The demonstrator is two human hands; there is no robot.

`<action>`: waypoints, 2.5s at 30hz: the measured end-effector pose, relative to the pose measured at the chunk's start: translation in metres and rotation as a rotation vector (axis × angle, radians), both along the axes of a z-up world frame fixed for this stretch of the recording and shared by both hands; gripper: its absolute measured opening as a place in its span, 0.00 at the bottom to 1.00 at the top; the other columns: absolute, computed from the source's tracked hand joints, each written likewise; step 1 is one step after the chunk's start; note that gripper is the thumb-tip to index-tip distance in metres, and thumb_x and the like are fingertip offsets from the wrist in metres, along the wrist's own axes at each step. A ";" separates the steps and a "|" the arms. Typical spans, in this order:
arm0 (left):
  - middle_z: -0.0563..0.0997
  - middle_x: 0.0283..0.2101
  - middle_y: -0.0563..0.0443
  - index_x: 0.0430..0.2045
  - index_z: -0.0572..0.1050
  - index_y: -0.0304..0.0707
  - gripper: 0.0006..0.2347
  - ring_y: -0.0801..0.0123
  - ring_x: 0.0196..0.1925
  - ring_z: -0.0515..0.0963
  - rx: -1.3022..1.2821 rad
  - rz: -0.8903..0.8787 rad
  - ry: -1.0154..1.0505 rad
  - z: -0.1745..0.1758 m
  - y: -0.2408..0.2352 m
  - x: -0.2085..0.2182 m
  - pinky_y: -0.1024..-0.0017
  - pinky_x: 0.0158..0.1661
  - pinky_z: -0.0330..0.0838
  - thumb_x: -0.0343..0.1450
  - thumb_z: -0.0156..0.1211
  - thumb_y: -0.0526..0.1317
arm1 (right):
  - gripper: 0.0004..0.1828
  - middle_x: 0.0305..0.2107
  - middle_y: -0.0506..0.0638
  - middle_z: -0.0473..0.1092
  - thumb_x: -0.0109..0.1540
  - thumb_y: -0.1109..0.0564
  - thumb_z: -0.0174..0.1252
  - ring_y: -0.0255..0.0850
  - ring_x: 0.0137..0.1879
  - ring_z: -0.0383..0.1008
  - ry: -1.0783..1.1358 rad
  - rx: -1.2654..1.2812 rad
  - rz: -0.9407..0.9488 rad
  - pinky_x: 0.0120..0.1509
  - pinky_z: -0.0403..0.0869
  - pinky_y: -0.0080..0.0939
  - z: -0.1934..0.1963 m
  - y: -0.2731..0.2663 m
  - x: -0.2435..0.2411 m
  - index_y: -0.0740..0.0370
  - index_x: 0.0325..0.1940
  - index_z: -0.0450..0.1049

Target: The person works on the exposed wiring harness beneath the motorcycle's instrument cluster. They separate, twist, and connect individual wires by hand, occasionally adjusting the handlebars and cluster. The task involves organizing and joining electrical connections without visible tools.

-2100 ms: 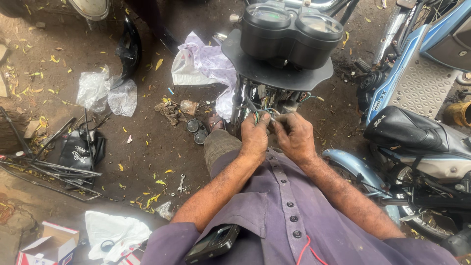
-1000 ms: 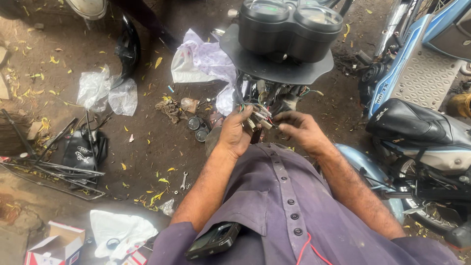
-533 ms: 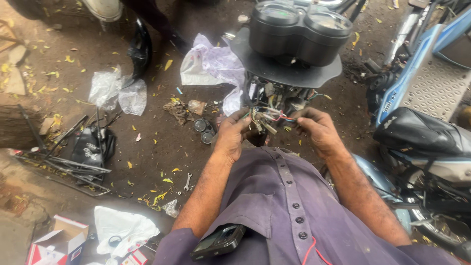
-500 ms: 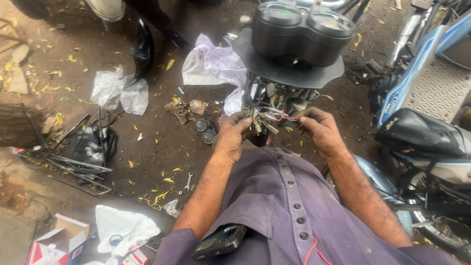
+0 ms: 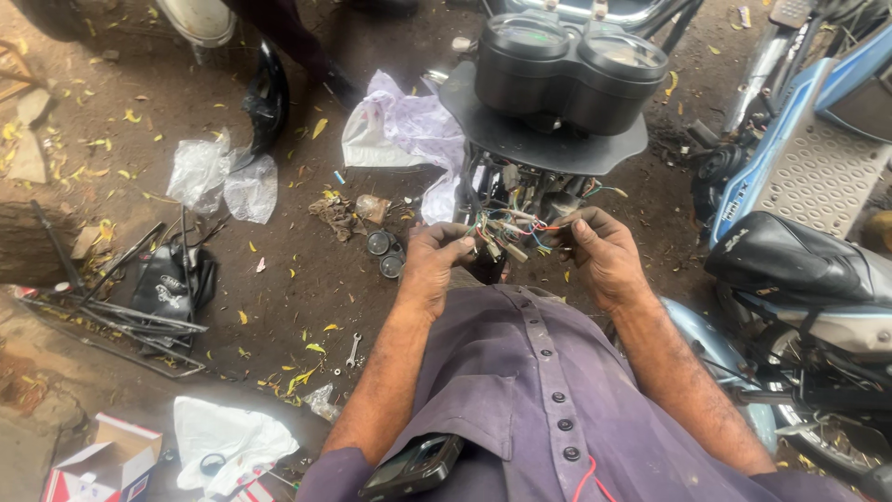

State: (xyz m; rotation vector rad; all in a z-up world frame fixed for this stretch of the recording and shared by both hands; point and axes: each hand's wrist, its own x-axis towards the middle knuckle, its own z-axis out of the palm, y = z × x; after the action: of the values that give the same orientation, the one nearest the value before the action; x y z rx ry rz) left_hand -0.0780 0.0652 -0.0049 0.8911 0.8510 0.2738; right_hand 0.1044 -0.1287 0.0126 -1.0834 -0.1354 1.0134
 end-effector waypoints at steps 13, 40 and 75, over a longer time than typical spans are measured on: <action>0.81 0.35 0.50 0.29 0.71 0.40 0.07 0.68 0.37 0.81 -0.287 0.119 -0.140 -0.001 -0.002 0.013 0.65 0.46 0.78 0.69 0.64 0.29 | 0.08 0.36 0.51 0.76 0.71 0.51 0.53 0.40 0.40 0.75 0.144 -0.119 -0.071 0.42 0.69 0.40 -0.004 -0.002 0.001 0.57 0.48 0.70; 0.79 0.32 0.55 0.37 0.77 0.36 0.07 0.75 0.31 0.76 -0.434 -0.028 -0.037 -0.008 0.003 0.038 0.73 0.34 0.72 0.71 0.68 0.36 | 0.09 0.41 0.56 0.76 0.72 0.54 0.50 0.47 0.46 0.78 0.040 -0.068 -0.043 0.55 0.75 0.51 0.021 0.014 0.016 0.61 0.47 0.69; 0.85 0.37 0.47 0.42 0.78 0.31 0.10 0.66 0.39 0.84 -0.486 0.098 -0.168 -0.003 0.045 0.031 0.68 0.39 0.78 0.76 0.55 0.40 | 0.04 0.46 0.57 0.73 0.64 0.67 0.61 0.38 0.40 0.79 -1.283 -0.612 0.026 0.41 0.82 0.34 -0.001 -0.023 0.026 0.69 0.39 0.71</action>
State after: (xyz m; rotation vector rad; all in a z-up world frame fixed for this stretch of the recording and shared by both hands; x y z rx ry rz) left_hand -0.0472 0.1106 -0.0077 0.3683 0.7596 0.2097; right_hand 0.1308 -0.1521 0.0120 -2.1762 -0.9104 0.2179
